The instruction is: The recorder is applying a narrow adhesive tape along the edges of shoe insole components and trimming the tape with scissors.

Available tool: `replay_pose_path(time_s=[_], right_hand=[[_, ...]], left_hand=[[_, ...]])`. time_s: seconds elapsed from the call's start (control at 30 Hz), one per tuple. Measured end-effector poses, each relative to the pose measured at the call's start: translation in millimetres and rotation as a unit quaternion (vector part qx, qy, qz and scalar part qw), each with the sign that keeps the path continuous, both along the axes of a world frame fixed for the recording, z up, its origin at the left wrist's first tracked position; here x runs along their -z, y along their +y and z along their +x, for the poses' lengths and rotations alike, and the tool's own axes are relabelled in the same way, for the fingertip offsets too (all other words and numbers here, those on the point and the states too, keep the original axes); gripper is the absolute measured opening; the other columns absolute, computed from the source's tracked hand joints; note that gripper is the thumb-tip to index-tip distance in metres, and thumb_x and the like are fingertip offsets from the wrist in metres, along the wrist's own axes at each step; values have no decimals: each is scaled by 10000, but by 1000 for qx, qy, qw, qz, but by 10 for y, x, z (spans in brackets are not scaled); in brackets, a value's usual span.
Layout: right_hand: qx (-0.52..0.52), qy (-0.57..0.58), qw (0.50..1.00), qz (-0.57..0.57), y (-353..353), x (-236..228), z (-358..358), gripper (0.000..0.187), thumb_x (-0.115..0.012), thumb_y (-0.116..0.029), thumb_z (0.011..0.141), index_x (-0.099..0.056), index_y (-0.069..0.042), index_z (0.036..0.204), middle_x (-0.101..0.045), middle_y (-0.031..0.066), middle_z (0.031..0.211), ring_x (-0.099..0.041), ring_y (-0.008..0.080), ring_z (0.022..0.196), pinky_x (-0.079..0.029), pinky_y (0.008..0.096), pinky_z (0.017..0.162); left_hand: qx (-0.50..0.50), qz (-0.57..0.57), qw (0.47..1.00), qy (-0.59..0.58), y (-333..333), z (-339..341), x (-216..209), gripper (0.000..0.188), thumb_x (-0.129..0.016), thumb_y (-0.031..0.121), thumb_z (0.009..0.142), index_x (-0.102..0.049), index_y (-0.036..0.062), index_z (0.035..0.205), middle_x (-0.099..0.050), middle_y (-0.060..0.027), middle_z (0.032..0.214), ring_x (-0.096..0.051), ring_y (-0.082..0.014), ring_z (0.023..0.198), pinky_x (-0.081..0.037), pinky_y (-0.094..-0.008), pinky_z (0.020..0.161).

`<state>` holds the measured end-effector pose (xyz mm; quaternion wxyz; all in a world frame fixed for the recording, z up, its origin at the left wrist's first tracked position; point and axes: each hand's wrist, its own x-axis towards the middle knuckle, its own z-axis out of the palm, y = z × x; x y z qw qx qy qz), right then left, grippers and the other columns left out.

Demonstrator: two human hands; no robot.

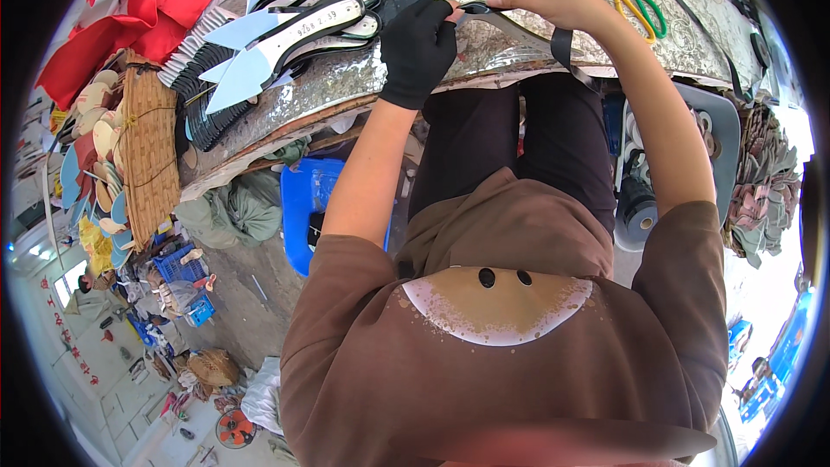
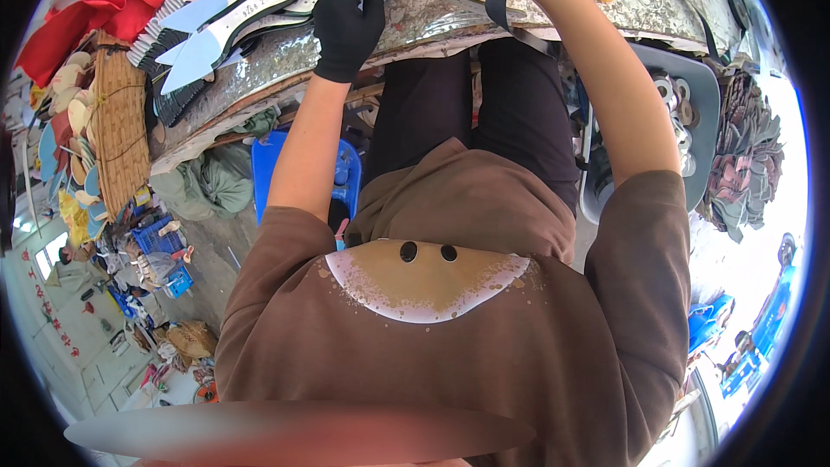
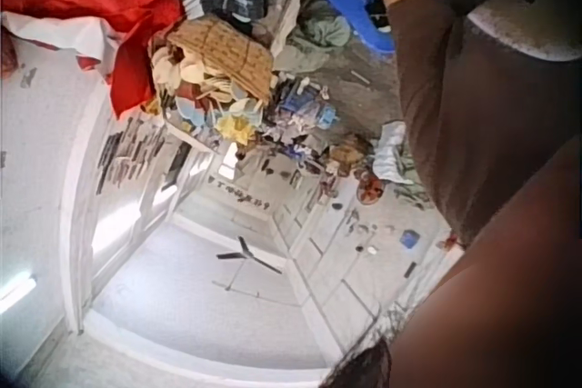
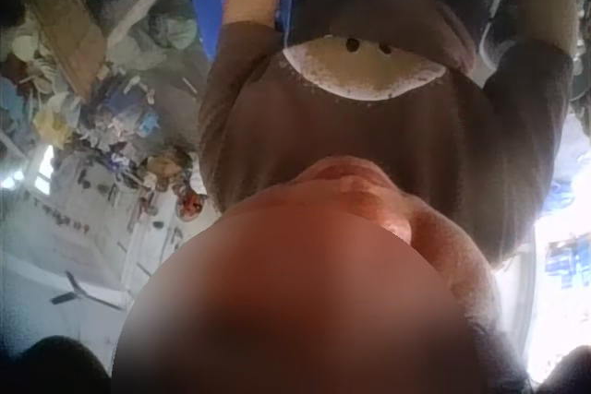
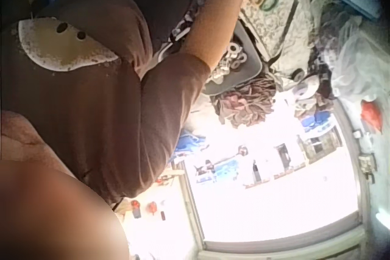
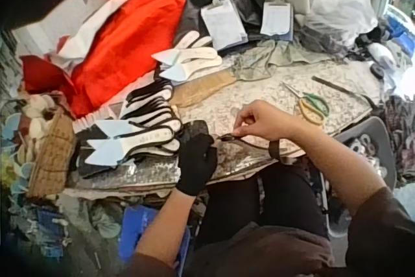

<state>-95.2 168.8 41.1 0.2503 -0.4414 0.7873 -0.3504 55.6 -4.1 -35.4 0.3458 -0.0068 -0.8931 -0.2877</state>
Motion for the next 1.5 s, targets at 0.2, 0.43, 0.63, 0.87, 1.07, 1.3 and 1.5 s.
replay_pose_path(time_s=[0.2,0.43,0.63,0.87,1.07,1.3,1.5], right_hand=[[67,228,970,59,58,279,185,163,-614,-158,933,-585,-21,1017,-598,79,797,-597,200,599,-485,320,579],[110,335,936,-4,-35,-40,630,219,-687,-209,834,-661,2,883,-642,184,926,-663,364,849,-536,453,721],[115,375,899,194,21,240,442,270,-728,-240,810,-651,-24,953,-637,161,998,-675,336,877,-547,433,729],[45,425,902,67,449,255,384,144,-595,-190,924,-550,-54,909,-568,103,875,-644,344,785,-501,453,648],[39,426,903,39,689,252,385,174,-607,-221,915,-541,-60,901,-562,100,873,-635,340,771,-494,437,625],[68,390,918,-1,996,397,311,151,-596,-217,927,-548,-75,915,-546,84,870,-620,337,745,-478,445,637],[123,236,964,-2,1212,454,203,392,-703,-380,884,-554,-30,788,-527,79,620,-561,219,604,-398,333,563]], left_hand=[[10,-14,999,-46,-78,-140,-133,127,-664,191,852,-717,90,907,-673,-118,798,-653,-317,720,-498,-400,623],[134,-117,956,-233,-220,-600,-596,230,-657,254,820,-714,92,973,-696,-145,882,-668,-343,822,-526,-424,731],[157,-176,950,-202,-136,-688,-475,113,-652,150,825,-640,50,876,-668,-189,847,-651,-371,803,-502,-465,684],[299,-181,930,-116,123,-677,-312,270,-596,53,775,-711,95,1015,-695,-155,927,-659,-351,843,-530,-442,768],[265,-185,924,-204,179,-730,-399,223,-616,89,756,-736,125,941,-699,-146,890,-664,-330,847,-527,-429,752],[259,-251,913,-193,331,-739,-437,266,-629,347,817,-741,195,1003,-686,-62,923,-683,-276,859,-540,-413,749],[285,-361,822,-334,636,-866,-561,279,-601,373,845,-711,124,903,-687,-105,845,-682,-318,842,-545,-451,742]])
